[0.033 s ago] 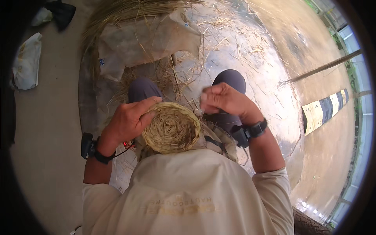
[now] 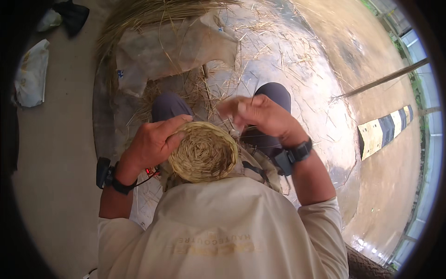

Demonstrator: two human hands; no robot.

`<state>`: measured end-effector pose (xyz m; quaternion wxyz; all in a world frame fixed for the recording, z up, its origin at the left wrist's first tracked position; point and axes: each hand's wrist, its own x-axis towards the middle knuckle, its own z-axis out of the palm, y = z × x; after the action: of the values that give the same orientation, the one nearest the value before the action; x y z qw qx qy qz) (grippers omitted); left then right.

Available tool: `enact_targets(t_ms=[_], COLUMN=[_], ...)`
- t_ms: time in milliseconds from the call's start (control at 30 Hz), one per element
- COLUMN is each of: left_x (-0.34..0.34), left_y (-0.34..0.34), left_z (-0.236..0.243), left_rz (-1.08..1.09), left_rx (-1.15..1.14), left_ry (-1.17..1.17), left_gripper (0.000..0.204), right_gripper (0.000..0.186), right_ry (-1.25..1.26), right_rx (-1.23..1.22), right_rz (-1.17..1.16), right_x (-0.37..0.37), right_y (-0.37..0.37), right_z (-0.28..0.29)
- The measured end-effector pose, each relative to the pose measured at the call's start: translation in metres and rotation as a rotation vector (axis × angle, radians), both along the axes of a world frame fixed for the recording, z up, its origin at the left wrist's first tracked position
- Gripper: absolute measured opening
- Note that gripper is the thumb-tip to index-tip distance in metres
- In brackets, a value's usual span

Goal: The recorder is weaving a small basket using a needle and thread to bind bundles of straw.

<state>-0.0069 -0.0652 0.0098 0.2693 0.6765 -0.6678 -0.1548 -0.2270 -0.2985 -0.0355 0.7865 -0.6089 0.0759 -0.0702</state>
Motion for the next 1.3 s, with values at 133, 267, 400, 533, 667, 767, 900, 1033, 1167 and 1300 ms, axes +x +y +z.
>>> enact_targets(t_ms=[133, 267, 400, 533, 667, 767, 900, 1033, 1167, 1300], left_x=[-0.003, -0.003, 0.003, 0.003, 0.006, 0.004, -0.005, -0.011, -0.011, -0.009], left_y=[-0.005, -0.002, 0.004, 0.007, 0.01, 0.016, 0.021, 0.022, 0.016, 0.01], left_z=[-0.006, -0.005, -0.001, -0.002, -0.008, -0.013, -0.024, -0.032, -0.031, -0.029], left_rz=[-0.017, -0.012, -0.028, -0.042, -0.026, 0.004, 0.069, 0.114, 0.094, 0.027], left_rx=[-0.059, -0.04, 0.039, -0.017, 0.008, 0.038, 0.005, -0.025, -0.055, -0.098], left_ry=[0.0, 0.004, -0.029, -0.098, -0.085, -0.077, 0.026, 0.018, 0.012, -0.092], left_gripper=[0.036, 0.035, 0.038, 0.038, 0.032, 0.029, 0.028, 0.028, 0.028, 0.033], right_gripper=[0.035, 0.03, 0.039, 0.032, 0.023, 0.022, 0.023, 0.019, 0.02, 0.021], right_ry=[-0.145, 0.037, -0.049, 0.16, 0.079, 0.074, 0.1, 0.016, -0.296, -0.603], right_rx=[0.857, 0.497, -0.84, -0.76, -0.818, -0.807, -0.807, -0.595, 0.722, -0.51], right_rz=[-0.178, -0.137, -0.117, 0.017, -0.017, -0.013, -0.042, -0.15, -0.168, -0.019], right_x=[0.037, 0.064, 0.049, 0.024, 0.024, 0.023, 0.012, 0.018, 0.062, 0.099], right_y=[0.023, -0.002, 0.007, 0.041, 0.044, 0.042, 0.043, 0.029, 0.004, 0.074], right_z=[0.009, 0.017, 0.016, 0.023, 0.036, 0.035, 0.018, 0.013, 0.042, 0.053])
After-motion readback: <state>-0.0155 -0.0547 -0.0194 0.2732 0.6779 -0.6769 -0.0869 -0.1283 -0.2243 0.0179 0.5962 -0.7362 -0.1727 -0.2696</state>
